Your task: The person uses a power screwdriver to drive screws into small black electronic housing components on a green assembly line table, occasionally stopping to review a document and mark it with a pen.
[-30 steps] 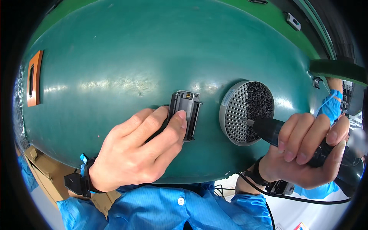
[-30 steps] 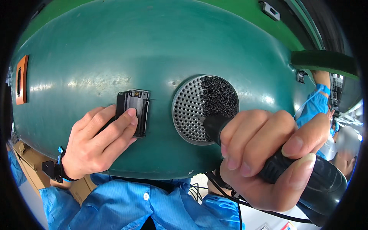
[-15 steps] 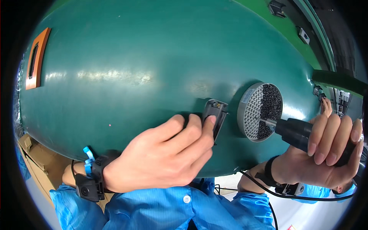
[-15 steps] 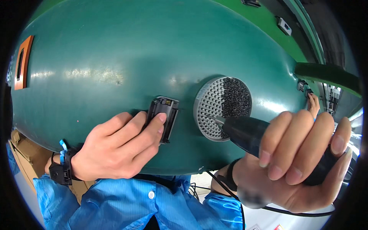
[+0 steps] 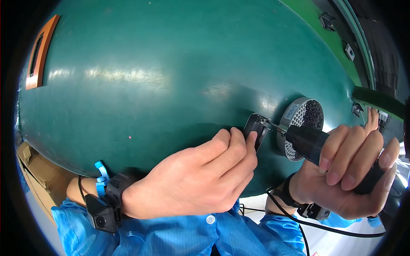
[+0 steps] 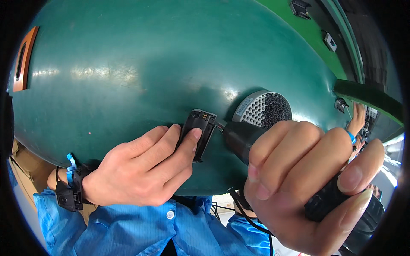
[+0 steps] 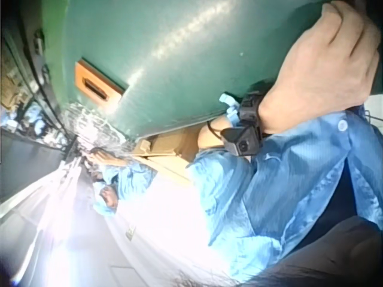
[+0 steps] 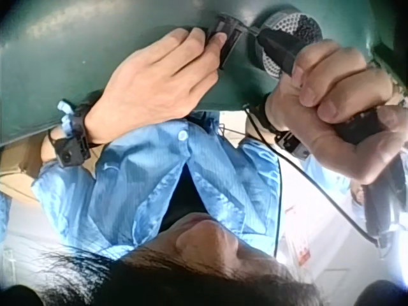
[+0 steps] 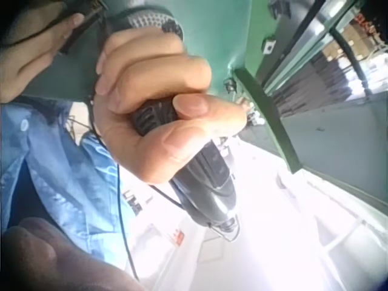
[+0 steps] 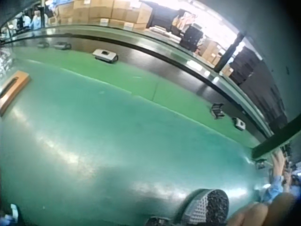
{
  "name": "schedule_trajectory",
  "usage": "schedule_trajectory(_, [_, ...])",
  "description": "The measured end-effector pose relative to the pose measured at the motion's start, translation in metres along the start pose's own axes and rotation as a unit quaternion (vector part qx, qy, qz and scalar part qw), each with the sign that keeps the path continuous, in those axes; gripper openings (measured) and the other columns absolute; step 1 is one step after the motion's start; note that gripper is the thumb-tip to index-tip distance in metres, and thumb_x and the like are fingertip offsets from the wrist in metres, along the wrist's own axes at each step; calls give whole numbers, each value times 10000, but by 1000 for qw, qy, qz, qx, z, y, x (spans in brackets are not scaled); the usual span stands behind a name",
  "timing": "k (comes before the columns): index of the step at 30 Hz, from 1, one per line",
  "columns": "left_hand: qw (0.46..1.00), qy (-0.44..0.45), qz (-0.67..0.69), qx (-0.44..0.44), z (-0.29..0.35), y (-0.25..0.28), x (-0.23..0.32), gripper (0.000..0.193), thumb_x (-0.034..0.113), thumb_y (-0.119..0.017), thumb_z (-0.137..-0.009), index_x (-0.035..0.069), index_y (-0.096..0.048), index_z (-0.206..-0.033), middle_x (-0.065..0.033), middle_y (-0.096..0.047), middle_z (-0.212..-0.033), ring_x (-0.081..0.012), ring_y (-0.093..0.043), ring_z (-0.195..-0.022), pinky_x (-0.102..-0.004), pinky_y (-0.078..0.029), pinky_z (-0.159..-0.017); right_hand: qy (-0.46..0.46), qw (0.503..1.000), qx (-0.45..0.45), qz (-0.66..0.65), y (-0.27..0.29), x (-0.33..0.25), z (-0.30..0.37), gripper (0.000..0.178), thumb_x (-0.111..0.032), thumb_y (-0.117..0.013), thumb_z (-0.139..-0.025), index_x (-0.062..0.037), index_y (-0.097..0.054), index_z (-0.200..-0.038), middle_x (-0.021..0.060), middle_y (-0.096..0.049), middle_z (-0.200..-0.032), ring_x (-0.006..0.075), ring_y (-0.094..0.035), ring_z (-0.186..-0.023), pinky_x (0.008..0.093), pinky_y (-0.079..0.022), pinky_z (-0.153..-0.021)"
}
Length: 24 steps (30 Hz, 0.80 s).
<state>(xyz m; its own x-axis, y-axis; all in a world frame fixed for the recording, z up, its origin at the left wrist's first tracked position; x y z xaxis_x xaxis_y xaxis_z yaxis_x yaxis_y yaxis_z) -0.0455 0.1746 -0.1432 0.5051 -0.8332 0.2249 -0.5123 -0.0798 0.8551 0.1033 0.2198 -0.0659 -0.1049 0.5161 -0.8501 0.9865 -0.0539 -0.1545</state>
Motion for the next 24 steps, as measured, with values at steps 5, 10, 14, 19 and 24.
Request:
schedule_trajectory(5, [1000,-5,-5,-8,1,1,-1,153,138,-638,-683,21,-685,-769,-125,-703,-1111,-233,-660,-934,-321,-557,-841,-12,999,-34,25,-3,3,2,197,-230,-346,-989,-88,-461,-918,-5,-411,-558,98,-366,-409,252,-347,-409])
schedule_trajectory(10, [1000,0,-10,3,-1,1,1,194,144,-624,-639,9,-684,-763,-131,-707,-1096,-246,-660,-928,-323,-557,-848,-21,997,-71,9,-5,6,5,199,-243,-330,-1006,-96,-447,-943,-4,-423,-579,103,-368,-425,266,-355,-433])
schedule_trajectory(14, [999,-13,-28,-31,-9,5,7,245,149,-607,-602,-7,-690,-772,-151,-708,-1089,-277,-666,-933,-337,-560,-863,-39,991,-128,-6,6,6,2,187,-255,-343,-1022,-105,-437,-963,0,-439,-601,106,-391,-455,274,-371,-465])
schedule_trajectory(19, [994,-25,-51,-91,-15,11,10,288,150,-607,-599,-36,-698,-799,-197,-695,-1097,-334,-674,-966,-373,-563,-887,-56,986,-146,-49,6,8,2,231,-290,-389,-1036,-83,-474,-1092,5,-453,-619,118,-421,-494,291,-389,-494])
schedule_trajectory(24, [995,-28,-27,-92,-18,8,7,275,153,-627,-636,-35,-697,-823,-204,-676,-1117,-335,-666,-983,-377,-563,-879,-11,996,-69,-58,57,-36,-7,282,-331,-410,-1033,-61,-439,-1111,15,-462,-637,117,-434,-511,279,-405,-494])
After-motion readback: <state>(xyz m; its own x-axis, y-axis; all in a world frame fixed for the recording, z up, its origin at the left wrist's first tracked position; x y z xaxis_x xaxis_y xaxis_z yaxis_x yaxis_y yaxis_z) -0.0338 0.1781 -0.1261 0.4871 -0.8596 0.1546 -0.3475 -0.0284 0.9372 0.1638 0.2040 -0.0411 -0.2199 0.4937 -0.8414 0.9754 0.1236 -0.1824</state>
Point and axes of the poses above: each hand's wrist, its own z-axis away from the middle knuckle, its own y-axis out of the back of the hand, x = y × z, the point moved 4 cm from there along -z, towards the middle knuckle
